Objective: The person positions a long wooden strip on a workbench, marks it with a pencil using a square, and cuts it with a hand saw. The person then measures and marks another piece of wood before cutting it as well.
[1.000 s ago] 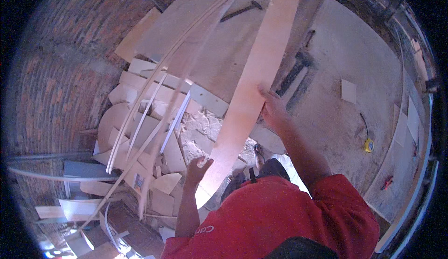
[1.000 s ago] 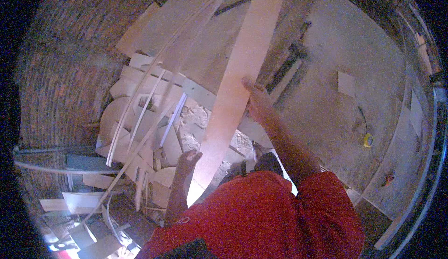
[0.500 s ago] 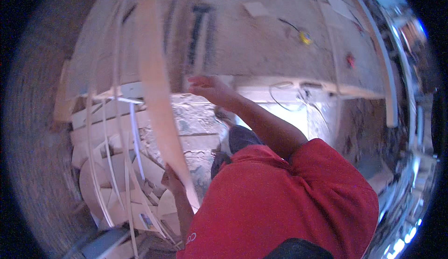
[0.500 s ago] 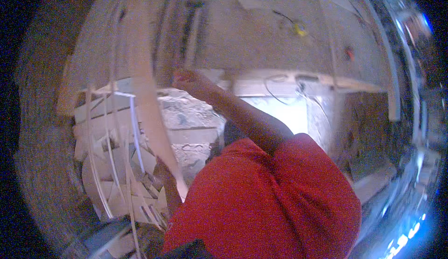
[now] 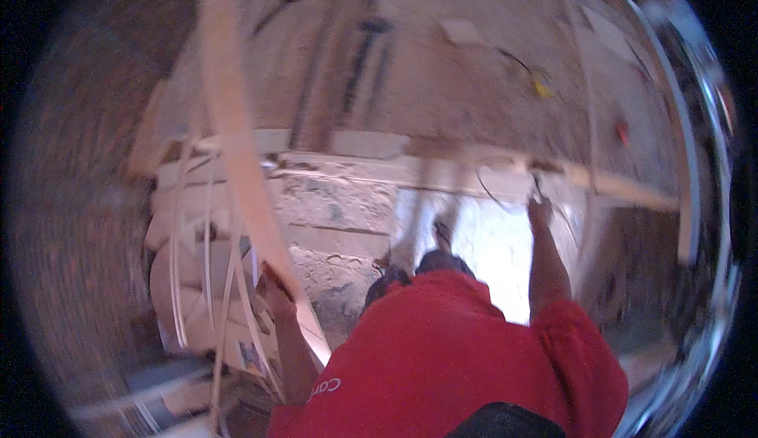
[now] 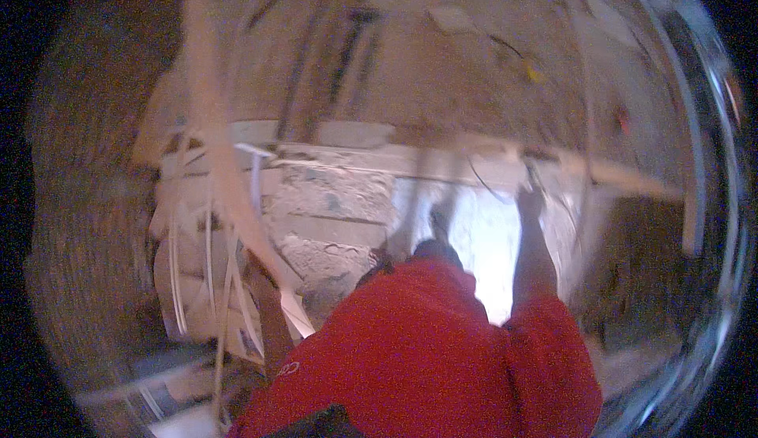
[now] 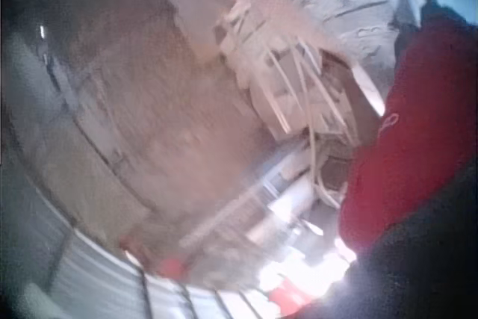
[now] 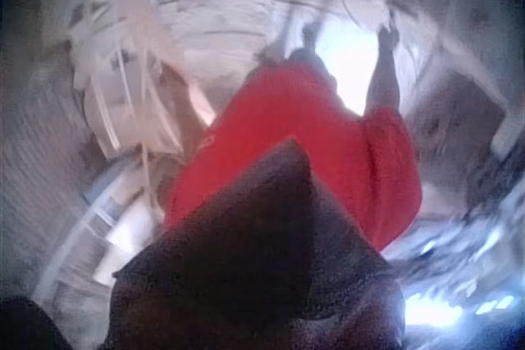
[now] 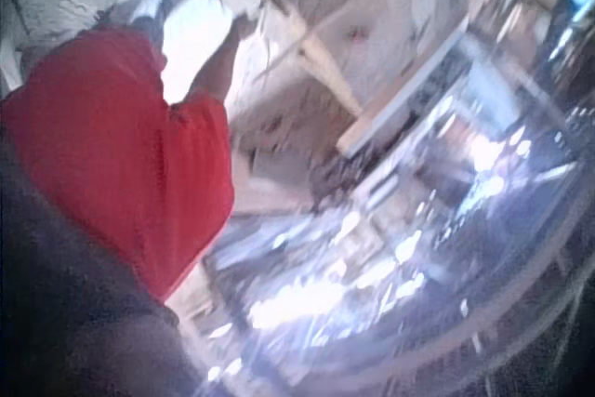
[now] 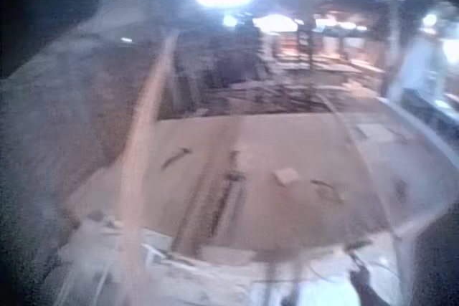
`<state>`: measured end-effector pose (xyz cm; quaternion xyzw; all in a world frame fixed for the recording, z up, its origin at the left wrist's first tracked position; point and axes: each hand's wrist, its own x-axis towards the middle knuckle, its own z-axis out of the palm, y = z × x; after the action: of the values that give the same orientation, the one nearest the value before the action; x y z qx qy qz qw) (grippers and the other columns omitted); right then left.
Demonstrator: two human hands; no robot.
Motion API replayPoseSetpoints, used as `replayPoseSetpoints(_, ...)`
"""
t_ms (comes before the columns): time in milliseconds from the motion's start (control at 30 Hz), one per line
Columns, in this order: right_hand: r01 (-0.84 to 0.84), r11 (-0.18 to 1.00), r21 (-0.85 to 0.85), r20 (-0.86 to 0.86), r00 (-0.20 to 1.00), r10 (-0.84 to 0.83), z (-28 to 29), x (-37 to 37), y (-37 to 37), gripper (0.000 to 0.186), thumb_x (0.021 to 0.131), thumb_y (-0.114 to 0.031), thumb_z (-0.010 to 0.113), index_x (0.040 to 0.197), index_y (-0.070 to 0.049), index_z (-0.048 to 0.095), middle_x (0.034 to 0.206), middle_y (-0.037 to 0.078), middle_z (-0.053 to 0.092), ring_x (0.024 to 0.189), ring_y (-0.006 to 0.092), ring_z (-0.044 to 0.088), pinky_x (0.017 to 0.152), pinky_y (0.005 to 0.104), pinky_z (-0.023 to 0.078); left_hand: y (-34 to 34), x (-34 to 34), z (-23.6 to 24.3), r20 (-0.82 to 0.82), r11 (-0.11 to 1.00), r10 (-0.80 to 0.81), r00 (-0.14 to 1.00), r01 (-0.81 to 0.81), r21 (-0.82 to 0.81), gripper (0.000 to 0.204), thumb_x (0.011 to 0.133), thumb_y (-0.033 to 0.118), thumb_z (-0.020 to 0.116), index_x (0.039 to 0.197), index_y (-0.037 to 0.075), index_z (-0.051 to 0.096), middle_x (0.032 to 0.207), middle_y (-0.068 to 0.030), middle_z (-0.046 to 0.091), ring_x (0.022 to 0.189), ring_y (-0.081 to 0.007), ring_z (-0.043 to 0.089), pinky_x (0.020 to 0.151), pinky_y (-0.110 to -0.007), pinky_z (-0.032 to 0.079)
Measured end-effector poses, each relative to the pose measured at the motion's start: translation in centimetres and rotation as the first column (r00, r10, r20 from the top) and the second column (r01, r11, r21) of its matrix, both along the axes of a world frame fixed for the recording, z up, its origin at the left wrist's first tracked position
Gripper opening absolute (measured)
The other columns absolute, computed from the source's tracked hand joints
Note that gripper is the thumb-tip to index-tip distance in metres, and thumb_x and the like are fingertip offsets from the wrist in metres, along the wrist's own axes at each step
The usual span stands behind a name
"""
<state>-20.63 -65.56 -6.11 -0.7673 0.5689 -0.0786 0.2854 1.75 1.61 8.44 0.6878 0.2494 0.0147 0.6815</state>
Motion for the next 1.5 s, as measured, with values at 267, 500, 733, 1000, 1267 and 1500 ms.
replayPoseSetpoints(267, -0.482, 0.856, -0.189, -0.391, 0.836, 0.385, -11.6, -2.8, -14.1, 0.029, 0.099, -0.032, 0.059, 0.093, -0.008, 0.073, 0.086, 0.017, 0.072, 0.078, 0.0401, 0.069, 0.073, 0.0519, 0.056, -7.2, -2.5, -1.7, 0.073, 0.956, 0.121, 0.99, -0.136, 0.258, 0.061, 0.097, 0.04, 0.076, 0.055, 0.015, 0.039, 0.059, 0.0077, 0.037, 0.057, -0.0067, 0.03, 0.051, -0.033, 0.021)
replayPoseSetpoints(500, -0.896, 0.225, -0.384, -0.769, 0.445, 0.459, -16.1, -7.9, -13.2, 0.028, 0.101, -0.026, 0.056, 0.116, -0.01, 0.073, 0.096, 0.009, 0.074, 0.072, 0.0259, 0.066, 0.064, 0.0404, 0.054, -6.2, -8.3, 2.5, -0.026, 0.862, 0.311, 0.95, -0.271, 0.427, 0.061, 0.092, 0.046, 0.079, 0.056, 0.01, 0.046, 0.059, 0.0074, 0.043, 0.057, -0.0077, 0.037, 0.05, -0.034, 0.026)
replayPoseSetpoints(733, -0.726, 0.578, 0.373, -0.349, 0.467, 0.812, -14.3, -3.7, 0.8, 0.031, 0.099, -0.028, 0.057, 0.119, -0.01, 0.073, 0.094, 0.011, 0.077, 0.077, 0.0292, 0.07, 0.068, 0.0401, 0.057, 6.9, -11.7, 8.7, 0.12, 0.453, 0.428, 0.896, -0.328, 0.829, 0.064, 0.086, 0.058, 0.078, 0.067, -0.001, 0.063, 0.056, -0.0093, 0.049, 0.056, -0.0164, 0.047, 0.055, -0.039, 0.039)
replayPoseSetpoints(1000, -0.753, 0.41, 0.514, -0.195, 0.363, 0.911, -8.8, 7.2, 14.6, 0.028, 0.096, -0.029, 0.06, 0.113, -0.011, 0.074, 0.092, 0.01, 0.077, 0.078, 0.0291, 0.071, 0.069, 0.0398, 0.057, 18.7, -6.7, 14.8, -0.135, 0.326, 0.666, 0.733, -0.124, 0.937, 0.062, 0.079, 0.063, 0.079, 0.077, 0.001, 0.071, 0.066, -0.0174, 0.063, 0.061, -0.0312, 0.061, 0.065, -0.045, 0.049)
replayPoseSetpoints(1267, -0.753, 0.346, 0.559, -0.183, 0.295, 0.938, -7.5, 13.2, 20.8, 0.026, 0.094, -0.03, 0.062, 0.108, -0.013, 0.076, 0.091, 0.009, 0.077, 0.078, 0.029, 0.071, 0.07, 0.0394, 0.058, 25.3, -3.2, 10.6, -0.077, 0.353, 0.66, 0.748, -0.217, 0.91, 0.055, 0.077, 0.061, 0.082, 0.093, 0.009, 0.08, 0.083, -0.0157, 0.075, 0.08, -0.0353, 0.073, 0.073, -0.044, 0.054)
replayPoseSetpoints(1500, -0.775, 0.328, 0.54, -0.187, 0.269, 0.945, -9.5, 24.8, 22.3, 0.024, 0.091, -0.03, 0.065, 0.104, -0.014, 0.077, 0.09, 0.009, 0.077, 0.079, 0.0289, 0.072, 0.071, 0.0392, 0.058, 24.3, 2.7, 12.6, -0.095, 0.219, 0.708, 0.7, -0.089, 0.972, 0.051, 0.075, 0.058, 0.085, 0.102, 0.015, 0.082, 0.092, -0.0142, 0.077, 0.087, -0.0352, 0.074, 0.076, -0.044, 0.056)
